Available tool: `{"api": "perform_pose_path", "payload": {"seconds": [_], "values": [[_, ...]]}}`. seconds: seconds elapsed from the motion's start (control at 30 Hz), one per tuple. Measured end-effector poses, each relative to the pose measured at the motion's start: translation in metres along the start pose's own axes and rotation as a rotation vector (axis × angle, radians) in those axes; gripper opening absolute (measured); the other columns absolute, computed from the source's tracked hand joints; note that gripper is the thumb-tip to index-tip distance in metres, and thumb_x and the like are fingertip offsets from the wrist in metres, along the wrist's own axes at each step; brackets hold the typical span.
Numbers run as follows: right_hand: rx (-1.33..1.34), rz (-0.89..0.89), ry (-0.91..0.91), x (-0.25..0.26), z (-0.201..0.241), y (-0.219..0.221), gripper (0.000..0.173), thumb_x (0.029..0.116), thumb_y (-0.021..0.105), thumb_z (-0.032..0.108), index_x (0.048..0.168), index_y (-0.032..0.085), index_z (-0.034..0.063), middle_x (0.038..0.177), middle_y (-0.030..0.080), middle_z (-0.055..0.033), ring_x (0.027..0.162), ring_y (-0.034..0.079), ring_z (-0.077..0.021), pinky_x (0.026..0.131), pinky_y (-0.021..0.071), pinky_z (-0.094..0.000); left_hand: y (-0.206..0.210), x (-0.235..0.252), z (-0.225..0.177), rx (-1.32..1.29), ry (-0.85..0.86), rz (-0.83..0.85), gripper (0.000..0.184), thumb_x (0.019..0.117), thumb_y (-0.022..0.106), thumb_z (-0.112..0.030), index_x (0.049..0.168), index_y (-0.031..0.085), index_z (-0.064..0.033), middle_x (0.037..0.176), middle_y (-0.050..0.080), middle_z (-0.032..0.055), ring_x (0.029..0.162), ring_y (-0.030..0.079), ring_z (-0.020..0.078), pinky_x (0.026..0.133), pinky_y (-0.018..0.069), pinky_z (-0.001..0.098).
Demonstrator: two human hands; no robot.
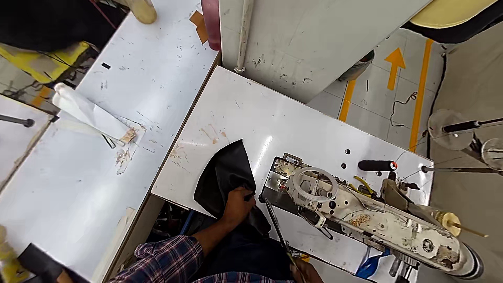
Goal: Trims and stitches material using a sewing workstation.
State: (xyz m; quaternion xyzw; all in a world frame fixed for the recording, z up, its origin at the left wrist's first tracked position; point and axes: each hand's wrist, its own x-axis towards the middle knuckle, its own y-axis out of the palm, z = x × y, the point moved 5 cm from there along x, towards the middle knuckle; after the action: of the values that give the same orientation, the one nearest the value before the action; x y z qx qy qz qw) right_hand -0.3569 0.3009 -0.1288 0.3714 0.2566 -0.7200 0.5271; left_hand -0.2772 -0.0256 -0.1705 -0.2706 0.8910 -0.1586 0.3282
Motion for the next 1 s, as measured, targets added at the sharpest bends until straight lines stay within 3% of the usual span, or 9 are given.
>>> {"api": "perform_pose_path", "payload": {"seconds": [0.23,0.4,0.63,0.8,1.0], "values": [[0.176,0.124,-0.065,0.059,0.017,0.032,0.058,0.0939,0.056,0.069,0.092,0.06,0.0114,0.067,0.057,0.0021,0.056,0.056,-0.0099,0.055,0.0508,-0.0274,-0.004,-0.001,0.008,-0.119,-0.059,0.032,0.022,0.0925,0.071,-0.027,0.105,0.08,-0.0115,0.103,0.074,0.0034,0.09,0.071,0.0113,0.086,0.0595,0.0323],[0.177,0.113,-0.096,0.063,0.02,0.039,0.054,0.0959,0.055,0.066,0.091,0.06,0.0118,0.067,0.057,0.0037,0.057,0.056,-0.0081,0.056,0.0496,-0.0255,-0.002,-0.001,0.0,-0.109,-0.066,0.059,0.021,0.094,0.07,-0.024,0.106,0.08,-0.01,0.103,0.074,0.0044,0.091,0.07,0.0117,0.087,0.0585,0.0313],[0.174,0.119,-0.084,0.067,0.024,0.04,0.06,0.0916,0.056,0.072,0.089,0.06,0.0127,0.064,0.055,0.0041,0.054,0.054,-0.0074,0.054,0.0481,-0.0245,-0.001,-0.001,-0.009,-0.037,-0.026,0.074,0.021,0.0961,0.07,-0.024,0.108,0.08,-0.0096,0.101,0.072,0.0057,0.091,0.068,0.0138,0.087,0.0575,0.0315],[0.146,0.146,-0.112,0.072,0.024,0.036,0.054,0.0962,0.055,0.066,0.087,0.059,0.0128,0.062,0.053,0.0039,0.052,0.052,-0.008,0.052,0.0462,-0.0252,-0.002,-0.002,-0.011,-0.029,0.003,0.075,0.02,0.0966,0.069,-0.022,0.108,0.08,-0.0097,0.101,0.073,0.0051,0.09,0.069,0.0127,0.086,0.0576,0.0299],[0.079,0.136,-0.088,0.074,0.026,0.026,0.054,0.0944,0.058,0.066,0.086,0.058,0.0127,0.062,0.055,0.0017,0.052,0.056,-0.011,0.051,0.0496,-0.0281,-0.003,-0.001,-0.011,-0.019,0.008,0.081,0.02,0.0965,0.07,-0.023,0.107,0.08,-0.0104,0.101,0.073,0.0049,0.092,0.069,0.0133,0.087,0.0576,0.031]]}}
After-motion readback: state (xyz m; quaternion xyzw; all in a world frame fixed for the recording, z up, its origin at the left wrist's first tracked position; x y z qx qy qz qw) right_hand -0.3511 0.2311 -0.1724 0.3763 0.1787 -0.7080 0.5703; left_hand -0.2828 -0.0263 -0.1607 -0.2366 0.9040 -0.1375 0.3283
